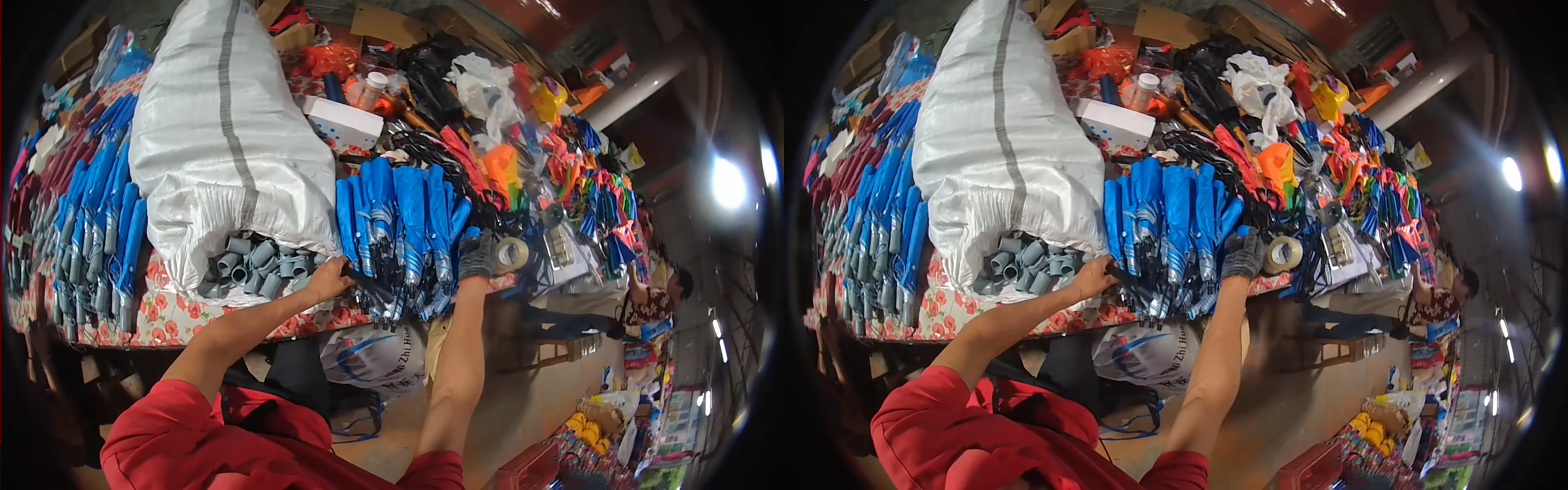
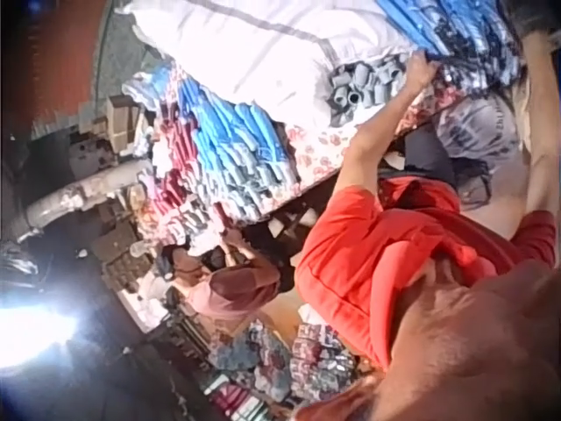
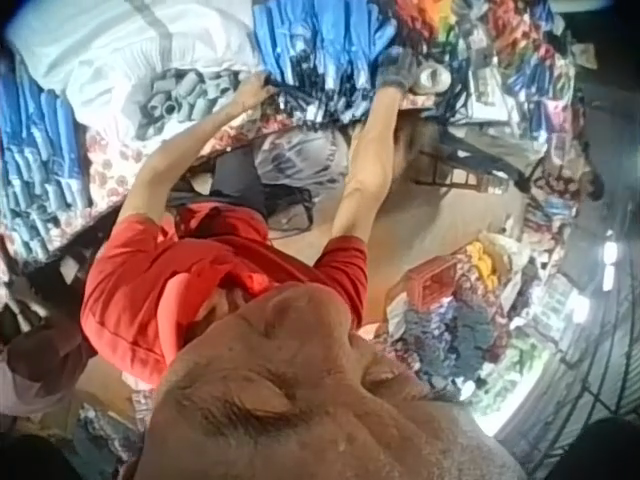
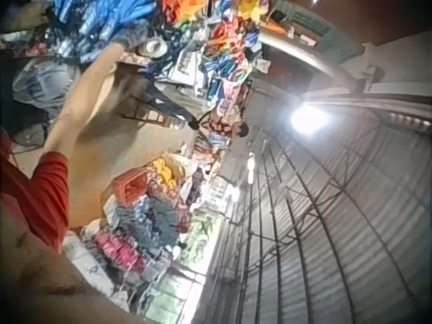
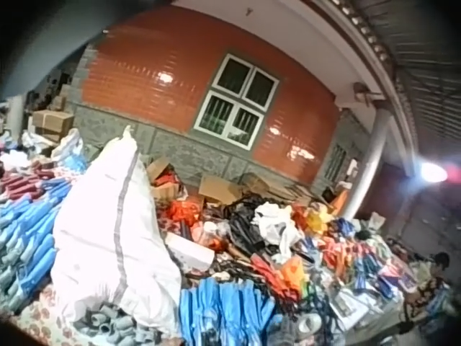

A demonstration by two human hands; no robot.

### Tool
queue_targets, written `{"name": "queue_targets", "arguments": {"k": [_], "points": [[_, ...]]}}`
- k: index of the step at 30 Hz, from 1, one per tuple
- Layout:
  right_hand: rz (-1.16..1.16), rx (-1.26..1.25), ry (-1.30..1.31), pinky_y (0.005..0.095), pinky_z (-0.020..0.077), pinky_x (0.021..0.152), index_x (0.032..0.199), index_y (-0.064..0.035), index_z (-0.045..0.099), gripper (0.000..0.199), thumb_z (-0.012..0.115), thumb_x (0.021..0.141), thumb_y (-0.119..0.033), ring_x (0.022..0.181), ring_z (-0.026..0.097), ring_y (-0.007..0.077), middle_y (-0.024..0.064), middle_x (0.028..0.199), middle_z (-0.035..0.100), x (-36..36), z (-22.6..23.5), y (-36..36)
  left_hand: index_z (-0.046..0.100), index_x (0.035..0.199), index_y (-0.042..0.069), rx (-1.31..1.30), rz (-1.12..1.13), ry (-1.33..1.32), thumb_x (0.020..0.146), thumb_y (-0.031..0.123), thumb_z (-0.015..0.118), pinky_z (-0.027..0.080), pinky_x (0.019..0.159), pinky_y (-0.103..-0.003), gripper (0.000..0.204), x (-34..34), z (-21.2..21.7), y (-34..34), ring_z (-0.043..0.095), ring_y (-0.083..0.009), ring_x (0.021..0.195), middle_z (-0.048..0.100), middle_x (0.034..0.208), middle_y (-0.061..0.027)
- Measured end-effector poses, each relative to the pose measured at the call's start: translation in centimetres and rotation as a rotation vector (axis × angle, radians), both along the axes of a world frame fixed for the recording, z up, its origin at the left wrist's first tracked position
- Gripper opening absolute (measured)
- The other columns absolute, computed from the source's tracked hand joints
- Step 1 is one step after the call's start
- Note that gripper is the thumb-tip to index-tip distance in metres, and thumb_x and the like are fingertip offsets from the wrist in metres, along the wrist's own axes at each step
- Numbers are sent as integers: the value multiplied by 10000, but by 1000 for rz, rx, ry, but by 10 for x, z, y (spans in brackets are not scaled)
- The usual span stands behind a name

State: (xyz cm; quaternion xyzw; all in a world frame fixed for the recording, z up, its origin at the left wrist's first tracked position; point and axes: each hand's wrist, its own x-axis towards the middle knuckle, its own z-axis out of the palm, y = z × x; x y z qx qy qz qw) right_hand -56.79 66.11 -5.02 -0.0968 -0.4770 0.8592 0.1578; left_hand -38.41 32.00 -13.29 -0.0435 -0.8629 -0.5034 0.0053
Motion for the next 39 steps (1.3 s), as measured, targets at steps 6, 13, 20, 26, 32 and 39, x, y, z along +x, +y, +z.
{"name": "queue_targets", "arguments": {"k": [6,13,20,26,32,39], "points": [[-9,-362,16,341,524,603,881,-126,567,142,643,974,-204,628,562,173,29,699,564,26,-24,42,539,1209,38,-81,-72,122,836,205,720,498,811,-460,447,25,9,-11,618,-410,989,618,1049,-216],[7,-352,105,360,535,670,969,-97,610,108,679,923,-166,700,581,198,50,781,596,45,-55,103,384,1436,65,-165,-39,50,806,9,626,459,999,-461,678,65,31,5,504,-455,1215,462,1361,-254],[-696,568,-36,376,511,601,978,-72,645,150,695,919,-200,680,608,214,74,792,641,132,-122,292,362,1466,77,-54,-116,186,785,-49,588,463,1008,-464,729,106,60,42,486,-461,1232,403,1424,-234],[-413,709,-501,377,472,540,740,-104,583,280,618,944,-293,567,571,204,60,673,612,256,-220,139,389,1445,69,-126,-86,62,776,-41,603,480,985,-449,711,152,22,4,501,-449,1204,425,1391,-227],[-439,616,-626,384,476,774,1100,-28,513,368,644,915,-318,926,589,266,162,1068,608,293,-255,59,462,1380,61,-271,-153,227,788,-14,630,476,996,-452,620,192,34,-22,522,-416,1194,473,1359,-194],[-605,431,-67,351,525,849,1331,-8,533,540,607,963,-396,990,610,249,171,1186,633,241,-208,49,500,1349,83,-339,-190,179,814,22,651,458,1039,-443,559,263,13,-70,512,-387,1240,489,1355,-181]]}}
